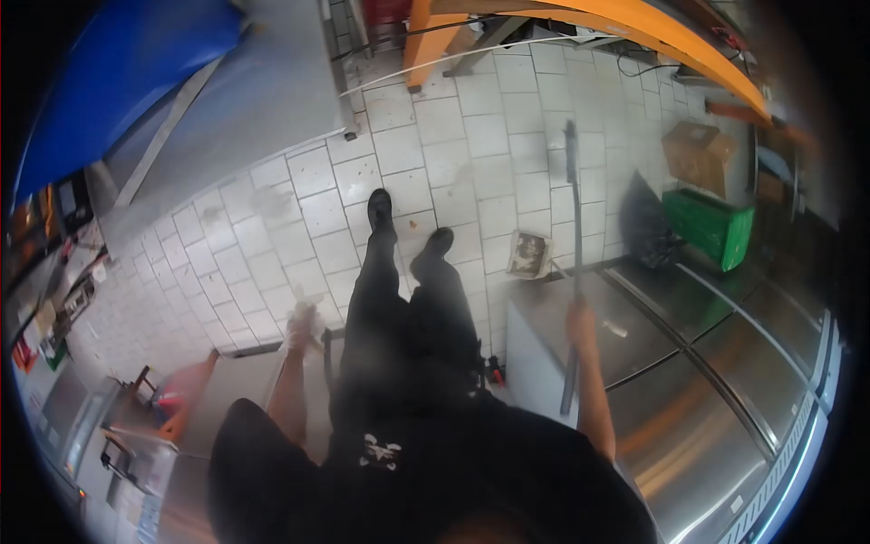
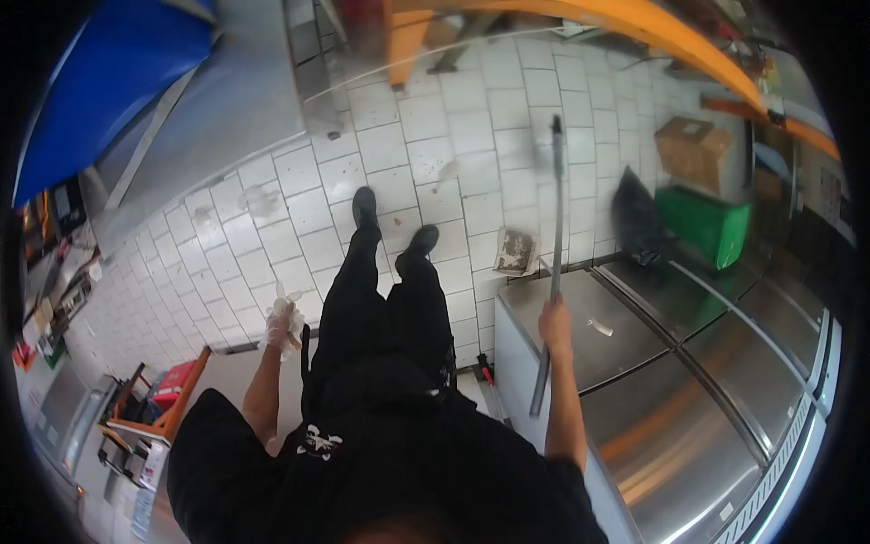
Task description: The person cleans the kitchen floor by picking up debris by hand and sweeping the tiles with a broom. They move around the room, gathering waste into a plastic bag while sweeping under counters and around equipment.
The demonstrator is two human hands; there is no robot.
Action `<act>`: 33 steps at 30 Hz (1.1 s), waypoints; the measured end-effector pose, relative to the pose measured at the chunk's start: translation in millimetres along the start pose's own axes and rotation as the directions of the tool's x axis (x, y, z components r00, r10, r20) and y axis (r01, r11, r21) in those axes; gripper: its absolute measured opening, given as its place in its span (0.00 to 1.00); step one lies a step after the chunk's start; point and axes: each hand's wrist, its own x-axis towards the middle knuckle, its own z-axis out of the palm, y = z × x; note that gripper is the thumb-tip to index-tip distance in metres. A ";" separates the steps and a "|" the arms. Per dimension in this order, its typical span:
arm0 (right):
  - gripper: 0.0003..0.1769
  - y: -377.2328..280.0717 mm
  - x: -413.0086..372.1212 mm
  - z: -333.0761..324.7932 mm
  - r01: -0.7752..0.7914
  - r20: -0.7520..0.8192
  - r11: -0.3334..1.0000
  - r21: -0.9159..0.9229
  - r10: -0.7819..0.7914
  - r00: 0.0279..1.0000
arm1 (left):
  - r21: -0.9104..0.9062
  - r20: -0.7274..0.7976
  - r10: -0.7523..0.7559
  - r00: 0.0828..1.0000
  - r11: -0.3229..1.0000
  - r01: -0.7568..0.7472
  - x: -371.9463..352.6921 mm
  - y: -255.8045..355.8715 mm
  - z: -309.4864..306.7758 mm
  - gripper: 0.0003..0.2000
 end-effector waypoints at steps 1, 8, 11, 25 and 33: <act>0.21 21.3 28.3 28.1 0.006 0.065 0.993 -0.118 0.001 0.998 | -0.030 0.011 0.003 1.000 1.000 -0.003 -11.2 -8.5 -5.9 0.12; 0.11 -106.8 55.5 52.6 0.755 0.672 0.466 -0.460 -0.374 0.640 | -0.073 -0.189 0.030 0.982 0.996 -0.044 -93.9 -112.0 1.1 0.21; 0.12 -102.4 11.2 100.6 0.473 0.484 0.879 -0.063 -0.387 0.785 | -0.002 -0.259 0.050 0.965 0.999 -0.052 -119.6 -155.0 7.0 0.23; 0.13 -254.6 -80.0 70.3 0.378 0.586 0.809 0.450 -0.587 0.559 | 0.030 -0.477 0.245 0.844 0.964 -0.263 -167.6 -135.3 -53.9 0.26; 0.21 -126.6 -145.6 -25.3 0.175 0.520 0.880 0.441 -0.410 0.749 | 0.004 -0.584 0.252 0.772 0.951 -0.308 -141.3 -154.6 -124.6 0.20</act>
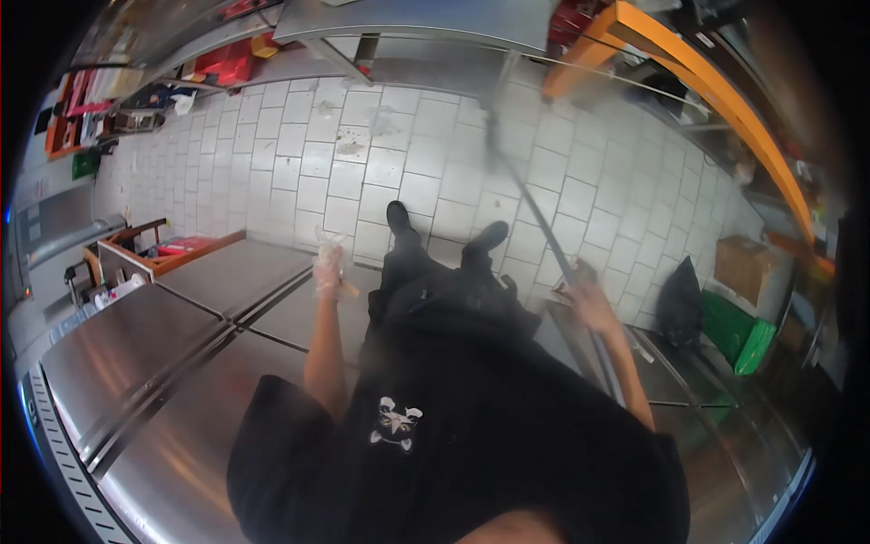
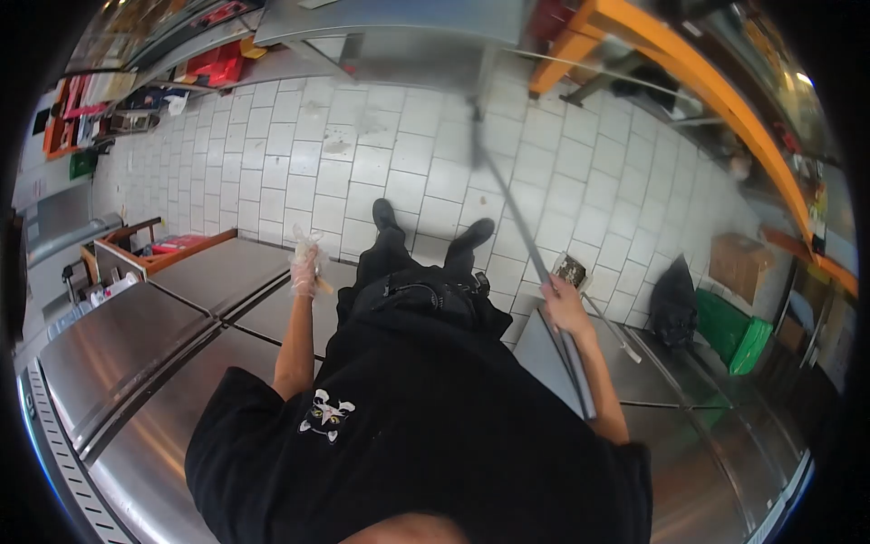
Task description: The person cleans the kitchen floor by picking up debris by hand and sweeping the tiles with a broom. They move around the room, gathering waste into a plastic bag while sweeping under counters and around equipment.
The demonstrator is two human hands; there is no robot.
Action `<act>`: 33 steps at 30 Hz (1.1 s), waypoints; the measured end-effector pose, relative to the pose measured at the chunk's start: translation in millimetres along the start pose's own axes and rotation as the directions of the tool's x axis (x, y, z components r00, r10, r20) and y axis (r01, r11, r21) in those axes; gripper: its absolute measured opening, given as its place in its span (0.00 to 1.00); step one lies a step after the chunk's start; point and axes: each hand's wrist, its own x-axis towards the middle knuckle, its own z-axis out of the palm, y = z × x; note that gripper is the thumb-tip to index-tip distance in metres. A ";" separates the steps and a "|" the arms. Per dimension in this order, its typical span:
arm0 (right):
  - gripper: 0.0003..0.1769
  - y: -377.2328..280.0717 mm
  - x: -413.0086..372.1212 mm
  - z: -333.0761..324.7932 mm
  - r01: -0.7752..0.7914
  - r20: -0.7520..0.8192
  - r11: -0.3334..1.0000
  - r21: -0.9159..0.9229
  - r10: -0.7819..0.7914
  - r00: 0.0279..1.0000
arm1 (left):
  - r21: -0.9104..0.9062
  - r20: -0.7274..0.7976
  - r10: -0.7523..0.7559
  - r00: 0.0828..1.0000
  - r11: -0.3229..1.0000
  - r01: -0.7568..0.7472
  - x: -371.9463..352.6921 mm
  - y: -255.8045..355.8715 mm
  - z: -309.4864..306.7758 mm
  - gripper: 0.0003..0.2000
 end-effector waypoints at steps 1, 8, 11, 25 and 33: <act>0.23 5.0 -6.0 -0.4 0.033 -0.011 0.999 -0.028 -0.033 0.999 | 0.006 0.020 0.022 1.000 1.000 -0.022 6.6 -0.6 -4.5 0.17; 0.16 84.7 48.4 76.2 -0.033 -0.249 0.931 -0.364 -0.063 0.966 | 0.030 -0.083 0.144 0.986 0.989 -0.142 179.1 -42.4 -11.7 0.13; 0.15 92.3 67.5 123.3 -0.228 -0.290 0.952 0.206 0.282 0.914 | 0.332 -0.005 0.330 0.944 0.891 -0.309 218.3 12.2 -20.8 0.15; 0.20 -4.7 171.7 293.3 -0.544 -0.303 0.829 0.131 0.556 0.774 | 0.703 0.546 0.542 0.639 0.118 -0.701 602.2 -113.0 167.9 0.15; 0.20 -40.8 301.6 365.6 -0.581 -0.378 0.796 0.172 0.598 0.707 | 0.304 0.672 0.299 0.678 0.723 -0.620 668.2 -228.0 270.9 0.21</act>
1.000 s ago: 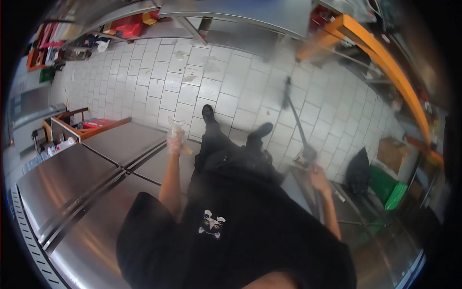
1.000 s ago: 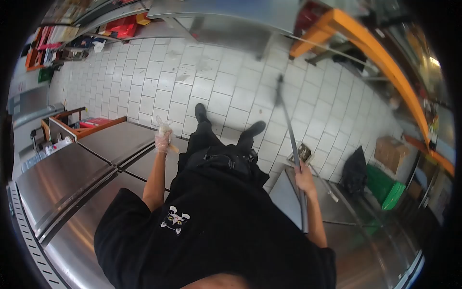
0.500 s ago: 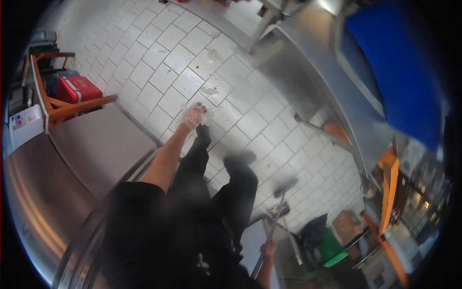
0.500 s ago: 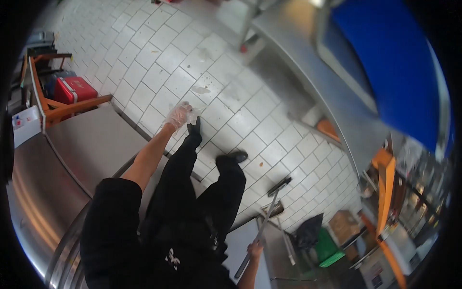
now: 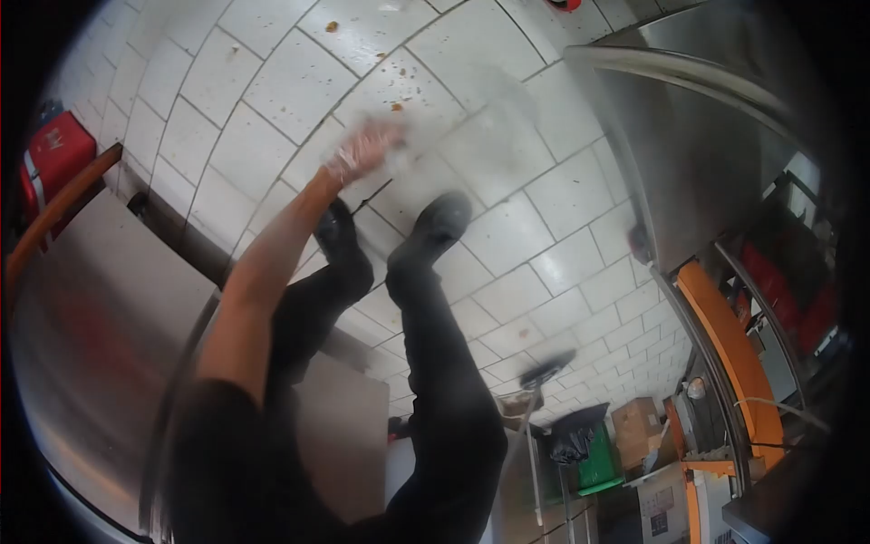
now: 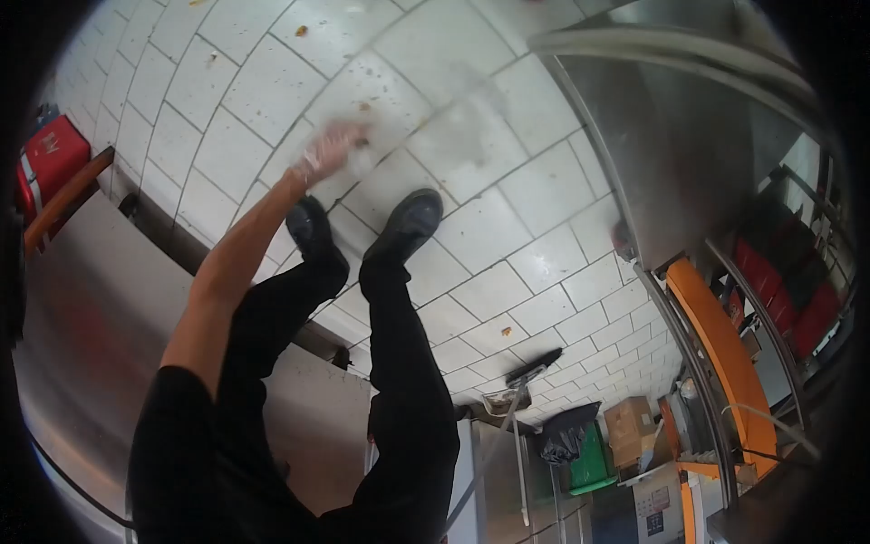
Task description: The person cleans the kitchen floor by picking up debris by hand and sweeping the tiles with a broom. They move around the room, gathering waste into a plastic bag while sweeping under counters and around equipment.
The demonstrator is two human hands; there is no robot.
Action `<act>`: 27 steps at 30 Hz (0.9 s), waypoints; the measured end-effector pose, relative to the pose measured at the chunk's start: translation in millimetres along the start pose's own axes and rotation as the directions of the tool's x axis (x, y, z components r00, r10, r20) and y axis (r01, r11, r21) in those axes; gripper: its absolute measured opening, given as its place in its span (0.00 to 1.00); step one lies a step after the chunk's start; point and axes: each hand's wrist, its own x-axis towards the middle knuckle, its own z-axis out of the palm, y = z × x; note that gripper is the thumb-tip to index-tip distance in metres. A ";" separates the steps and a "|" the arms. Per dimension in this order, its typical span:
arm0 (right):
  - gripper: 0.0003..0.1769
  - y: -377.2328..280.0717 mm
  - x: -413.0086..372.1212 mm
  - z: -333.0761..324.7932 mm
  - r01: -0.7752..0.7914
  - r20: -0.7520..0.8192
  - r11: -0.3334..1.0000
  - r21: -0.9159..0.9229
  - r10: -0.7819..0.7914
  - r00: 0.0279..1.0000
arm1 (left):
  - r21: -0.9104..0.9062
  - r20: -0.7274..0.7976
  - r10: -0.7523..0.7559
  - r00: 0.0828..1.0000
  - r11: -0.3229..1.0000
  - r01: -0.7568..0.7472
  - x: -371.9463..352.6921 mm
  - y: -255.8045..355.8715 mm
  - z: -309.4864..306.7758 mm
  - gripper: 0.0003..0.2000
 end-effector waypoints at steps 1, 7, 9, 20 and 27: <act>0.20 -8.1 7.1 9.6 0.007 -0.001 1.000 0.009 -0.007 1.000 | 0.219 -0.073 0.273 0.959 0.943 -0.251 3.5 24.9 1.0 0.22; 0.21 -31.8 41.4 48.9 0.027 0.013 0.998 0.049 -0.028 1.000 | 0.699 -0.147 0.643 0.752 0.605 -0.381 72.3 155.1 -15.2 0.27; 0.21 -33.4 43.4 44.6 0.008 0.009 0.998 0.059 -0.009 1.000 | 0.678 0.015 0.450 0.893 0.652 -0.340 102.2 149.1 1.3 0.28; 0.21 -52.3 79.5 59.3 -0.014 -0.008 0.996 0.083 0.014 1.000 | 0.235 -0.167 0.309 0.936 0.935 -0.266 165.9 157.2 -54.7 0.16; 0.22 -63.3 94.5 59.8 -0.010 -0.019 0.998 0.057 0.011 1.000 | 0.072 -0.305 0.026 0.952 0.997 -0.004 174.7 156.7 -125.5 0.36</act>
